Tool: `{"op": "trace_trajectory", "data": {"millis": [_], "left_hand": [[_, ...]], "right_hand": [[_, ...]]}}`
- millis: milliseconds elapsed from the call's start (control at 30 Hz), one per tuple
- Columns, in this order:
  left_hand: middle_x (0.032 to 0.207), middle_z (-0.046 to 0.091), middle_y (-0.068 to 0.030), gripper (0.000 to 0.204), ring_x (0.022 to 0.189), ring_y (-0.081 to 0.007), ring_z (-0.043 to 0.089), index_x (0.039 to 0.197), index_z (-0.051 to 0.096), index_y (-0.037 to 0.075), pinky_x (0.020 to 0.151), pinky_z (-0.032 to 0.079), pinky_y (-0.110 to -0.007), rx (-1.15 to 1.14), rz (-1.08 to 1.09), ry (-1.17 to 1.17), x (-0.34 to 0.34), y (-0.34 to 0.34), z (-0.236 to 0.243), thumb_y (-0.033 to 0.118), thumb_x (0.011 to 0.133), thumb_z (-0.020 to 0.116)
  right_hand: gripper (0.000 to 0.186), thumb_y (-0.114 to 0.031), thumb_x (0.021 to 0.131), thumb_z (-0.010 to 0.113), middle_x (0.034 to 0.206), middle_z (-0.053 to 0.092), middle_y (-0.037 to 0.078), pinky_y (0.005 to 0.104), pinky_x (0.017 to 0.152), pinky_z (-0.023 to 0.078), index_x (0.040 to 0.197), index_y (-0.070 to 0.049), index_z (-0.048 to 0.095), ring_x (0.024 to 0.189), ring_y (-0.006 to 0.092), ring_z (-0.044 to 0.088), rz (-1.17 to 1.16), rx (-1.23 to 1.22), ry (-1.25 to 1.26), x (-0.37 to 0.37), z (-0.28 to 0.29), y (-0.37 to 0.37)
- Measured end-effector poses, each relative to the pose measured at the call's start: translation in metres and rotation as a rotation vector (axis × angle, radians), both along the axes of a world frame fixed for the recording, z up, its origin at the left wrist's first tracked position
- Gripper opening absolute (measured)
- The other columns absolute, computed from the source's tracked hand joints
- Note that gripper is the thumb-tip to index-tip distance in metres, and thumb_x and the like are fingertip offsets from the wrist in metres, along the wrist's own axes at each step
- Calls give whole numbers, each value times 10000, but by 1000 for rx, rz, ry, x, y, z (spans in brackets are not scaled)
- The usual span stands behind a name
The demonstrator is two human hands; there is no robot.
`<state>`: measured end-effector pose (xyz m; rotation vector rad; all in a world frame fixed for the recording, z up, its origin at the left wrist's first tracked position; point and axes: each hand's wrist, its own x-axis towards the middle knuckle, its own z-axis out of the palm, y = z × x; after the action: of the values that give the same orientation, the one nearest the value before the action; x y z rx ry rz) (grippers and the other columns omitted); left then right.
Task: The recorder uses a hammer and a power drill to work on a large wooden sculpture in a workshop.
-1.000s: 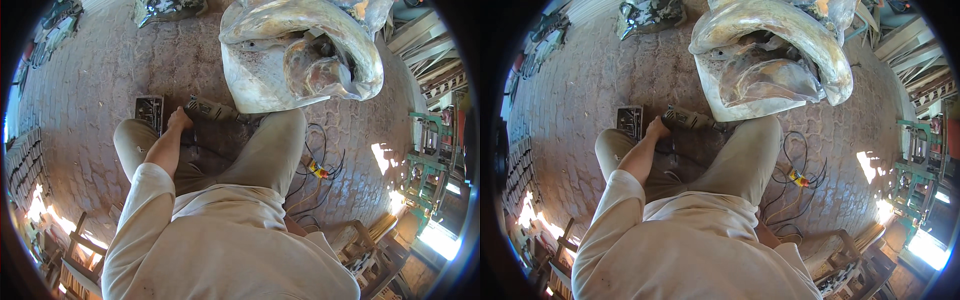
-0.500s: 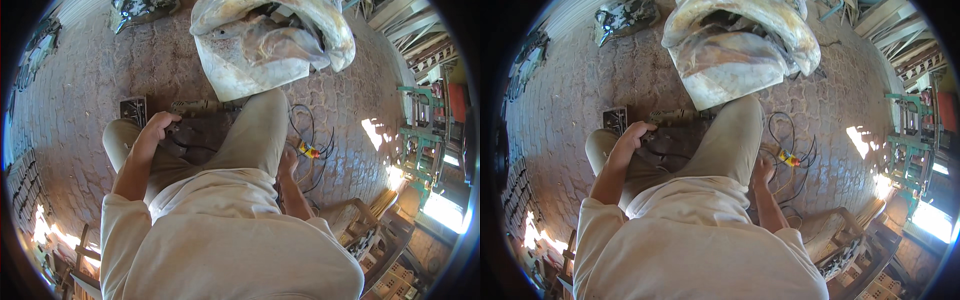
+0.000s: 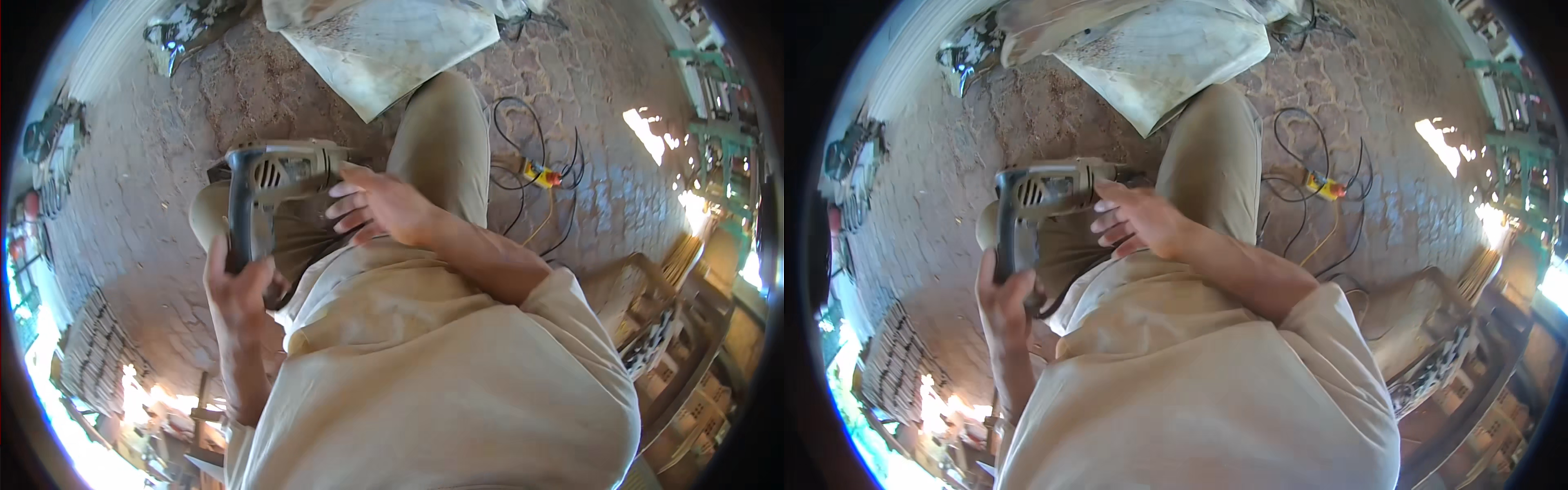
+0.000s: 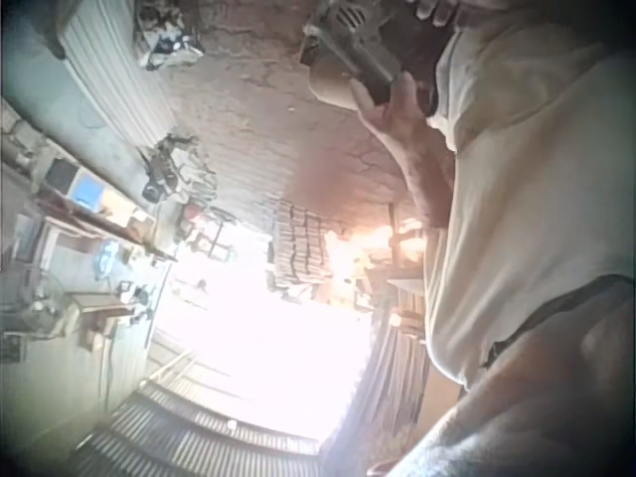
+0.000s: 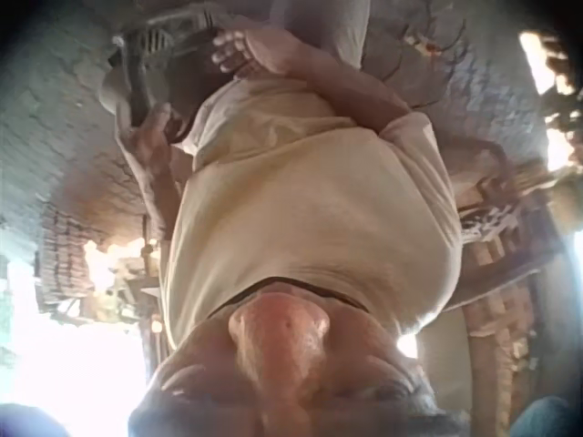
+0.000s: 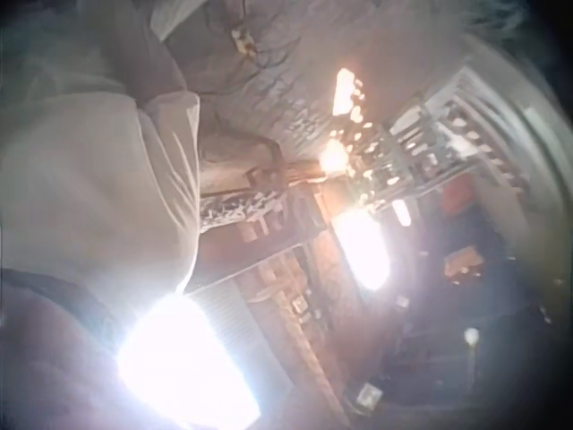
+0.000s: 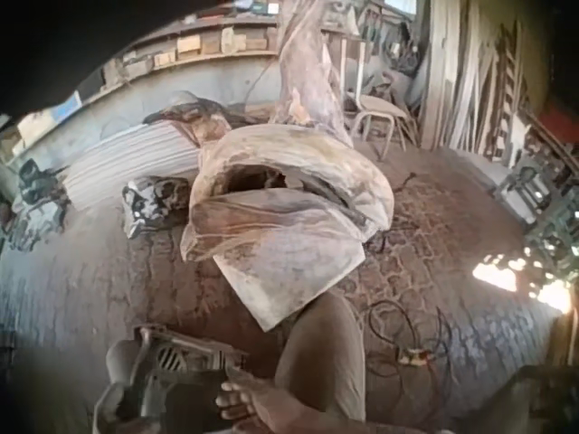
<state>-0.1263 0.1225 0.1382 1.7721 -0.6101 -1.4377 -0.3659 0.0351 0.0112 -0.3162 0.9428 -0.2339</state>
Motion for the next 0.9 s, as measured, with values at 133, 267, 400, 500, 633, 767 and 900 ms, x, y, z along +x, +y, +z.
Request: {"op": "trace_trajectory", "data": {"millis": [133,267,400,500,633,767,900], "left_hand": [[861,626,-78,291,698,-162,659,1100,541,-1,599,573,-327,-88,-88,-320,-19,44,29,-17,836,662],[928,700,-135,454,739,-209,700,1271,498,-35,670,580,-326,-167,-10,-198,-32,63,20,-86,834,610],[1005,736,-174,548,870,-228,736,1369,476,-96,780,596,-331,-249,-114,-257,-34,38,1,-78,846,642],[1106,733,-179,525,967,-231,735,1351,520,-115,872,587,-325,-354,-359,-230,-45,-2,-12,-92,842,644],[1149,723,-181,486,1016,-212,725,1320,567,-121,900,581,-324,-483,-330,-172,-78,-46,-24,-139,839,633],[1163,708,-188,574,1017,-218,719,1415,440,-103,894,595,-341,-538,-472,-295,-98,-91,-36,-130,869,614],[1178,688,-209,701,1030,-236,720,1495,297,-75,927,595,-353,-525,-490,-381,-110,-110,-40,-137,873,613]], "right_hand": [[606,-604,1061,480,1251,720,68,500,827,603,1390,-112,607,1068,224,702,-391,160,-463,57,-8,-19],[509,-560,1070,491,1214,731,56,469,843,622,1279,-127,658,1065,216,727,-527,38,-497,55,11,-15],[448,-495,1063,554,1030,743,36,315,670,559,1188,-88,692,845,125,693,-606,-287,-413,21,40,-14],[407,-462,1066,554,946,724,14,296,603,477,1113,-86,702,739,97,625,-748,-450,-333,14,54,-31],[355,-412,1055,572,929,712,34,316,747,523,1075,-73,677,797,136,649,-969,-529,-303,3,50,-75],[426,-431,1030,597,959,706,36,324,826,541,1169,-36,672,854,170,659,-1086,-558,-337,-16,46,-108],[512,-426,967,653,1036,697,120,373,867,544,1205,25,605,902,204,667,-1149,-455,-406,-39,45,-121]]}}
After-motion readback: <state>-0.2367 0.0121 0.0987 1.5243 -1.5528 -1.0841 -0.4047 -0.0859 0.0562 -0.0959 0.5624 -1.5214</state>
